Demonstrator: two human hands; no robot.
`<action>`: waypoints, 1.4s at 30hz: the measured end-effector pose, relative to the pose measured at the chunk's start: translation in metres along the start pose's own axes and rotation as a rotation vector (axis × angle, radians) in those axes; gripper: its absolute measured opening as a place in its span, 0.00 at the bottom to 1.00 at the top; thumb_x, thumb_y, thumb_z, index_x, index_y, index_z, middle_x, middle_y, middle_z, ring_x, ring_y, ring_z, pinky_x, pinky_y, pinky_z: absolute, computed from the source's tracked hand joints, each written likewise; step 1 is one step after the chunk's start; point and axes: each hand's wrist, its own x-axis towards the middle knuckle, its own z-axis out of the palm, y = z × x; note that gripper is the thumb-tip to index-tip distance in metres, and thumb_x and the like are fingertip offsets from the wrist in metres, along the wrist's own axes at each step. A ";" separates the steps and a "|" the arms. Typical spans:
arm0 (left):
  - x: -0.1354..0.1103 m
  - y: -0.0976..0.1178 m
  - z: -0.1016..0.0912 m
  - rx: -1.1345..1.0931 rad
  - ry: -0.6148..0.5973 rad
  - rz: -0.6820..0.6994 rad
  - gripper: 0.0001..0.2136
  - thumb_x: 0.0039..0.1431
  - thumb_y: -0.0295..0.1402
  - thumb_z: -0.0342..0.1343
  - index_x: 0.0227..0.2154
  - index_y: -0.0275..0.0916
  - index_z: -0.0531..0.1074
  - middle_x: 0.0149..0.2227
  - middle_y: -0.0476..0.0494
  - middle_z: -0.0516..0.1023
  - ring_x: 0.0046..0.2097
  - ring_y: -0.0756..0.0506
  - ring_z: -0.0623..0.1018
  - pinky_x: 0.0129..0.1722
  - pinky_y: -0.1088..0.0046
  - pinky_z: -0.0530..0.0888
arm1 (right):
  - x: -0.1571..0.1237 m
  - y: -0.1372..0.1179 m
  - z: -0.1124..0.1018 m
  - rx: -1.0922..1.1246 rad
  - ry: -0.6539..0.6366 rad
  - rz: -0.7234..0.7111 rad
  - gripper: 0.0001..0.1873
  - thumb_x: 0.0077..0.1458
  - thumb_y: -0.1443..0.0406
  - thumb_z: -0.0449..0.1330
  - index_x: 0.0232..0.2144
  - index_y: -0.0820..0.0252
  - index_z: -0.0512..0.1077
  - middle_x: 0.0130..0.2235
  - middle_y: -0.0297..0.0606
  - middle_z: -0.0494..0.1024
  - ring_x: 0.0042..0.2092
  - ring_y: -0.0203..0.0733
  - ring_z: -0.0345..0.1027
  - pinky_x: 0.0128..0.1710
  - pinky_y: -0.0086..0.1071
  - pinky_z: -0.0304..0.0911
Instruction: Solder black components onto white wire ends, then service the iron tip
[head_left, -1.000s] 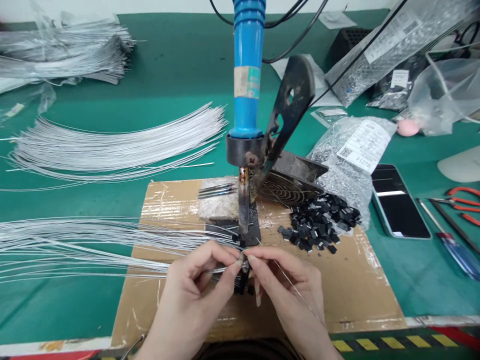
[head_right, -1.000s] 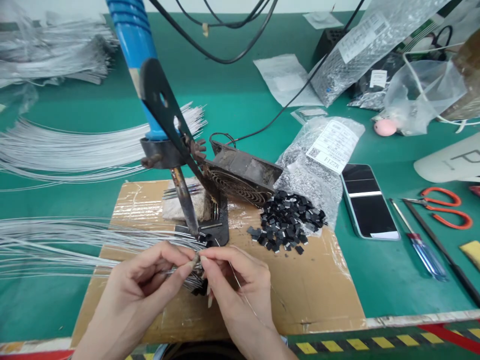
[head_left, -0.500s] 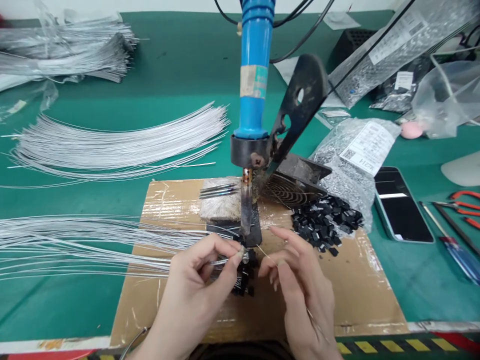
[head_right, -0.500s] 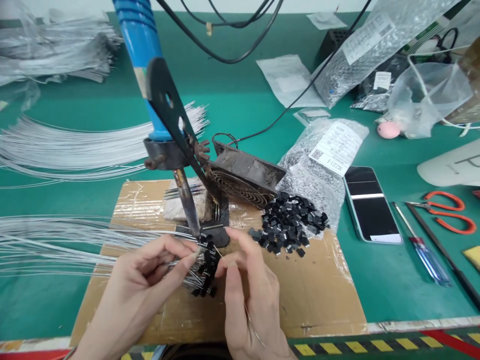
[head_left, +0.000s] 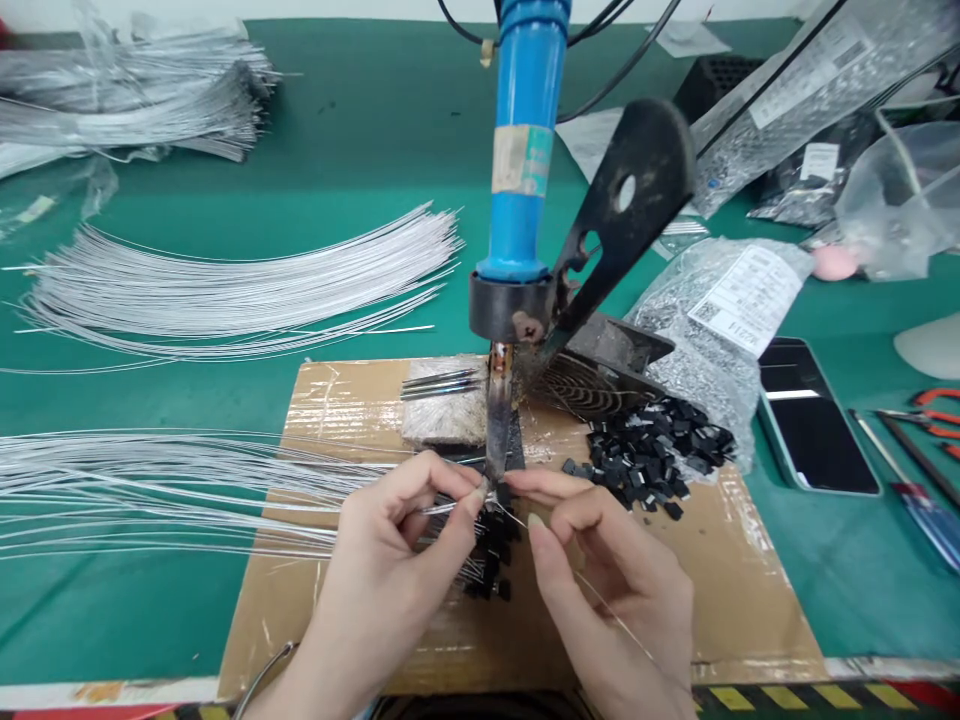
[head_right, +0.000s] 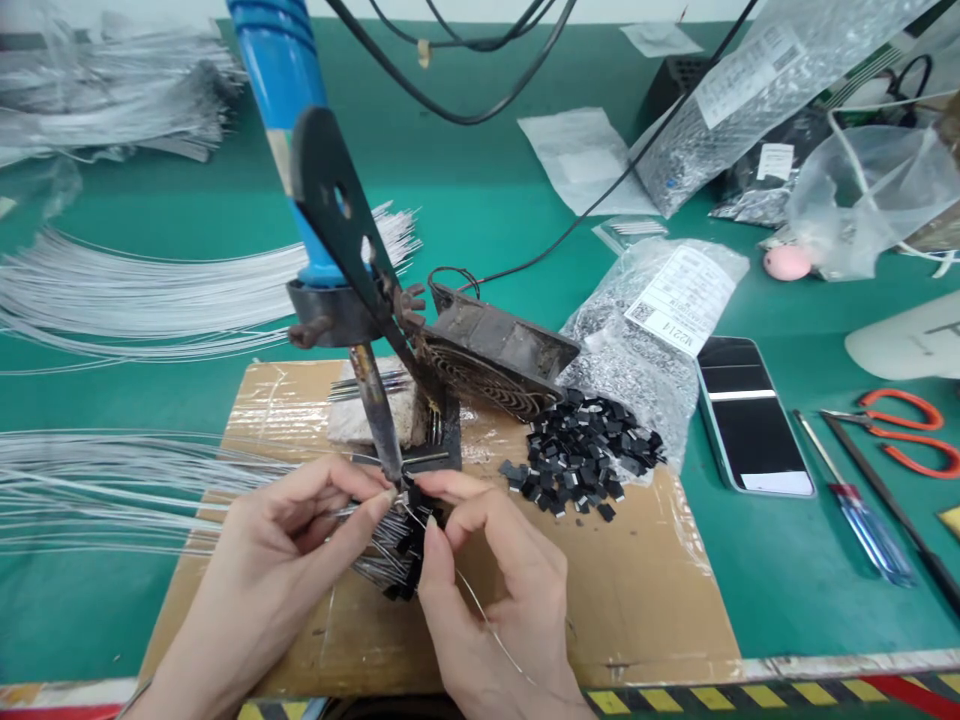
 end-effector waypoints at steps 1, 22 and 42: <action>0.001 0.001 0.000 -0.005 0.000 0.004 0.06 0.59 0.28 0.64 0.27 0.40 0.78 0.28 0.50 0.82 0.28 0.53 0.77 0.28 0.85 0.70 | 0.000 -0.001 0.001 0.003 0.003 0.013 0.12 0.69 0.68 0.60 0.31 0.52 0.67 0.52 0.33 0.85 0.53 0.39 0.81 0.54 0.28 0.72; 0.004 0.008 -0.002 0.018 0.024 -0.016 0.05 0.60 0.30 0.64 0.28 0.40 0.79 0.33 0.47 0.85 0.30 0.51 0.77 0.27 0.79 0.67 | 0.006 -0.009 0.002 -0.041 0.051 0.040 0.11 0.64 0.68 0.63 0.29 0.53 0.69 0.50 0.40 0.87 0.50 0.46 0.84 0.51 0.35 0.76; 0.001 0.009 -0.004 0.042 0.014 -0.014 0.06 0.61 0.31 0.64 0.28 0.40 0.79 0.34 0.45 0.86 0.32 0.48 0.79 0.27 0.77 0.67 | 0.005 -0.008 0.002 -0.063 0.053 0.005 0.12 0.65 0.68 0.63 0.29 0.53 0.69 0.50 0.41 0.87 0.49 0.47 0.84 0.50 0.35 0.77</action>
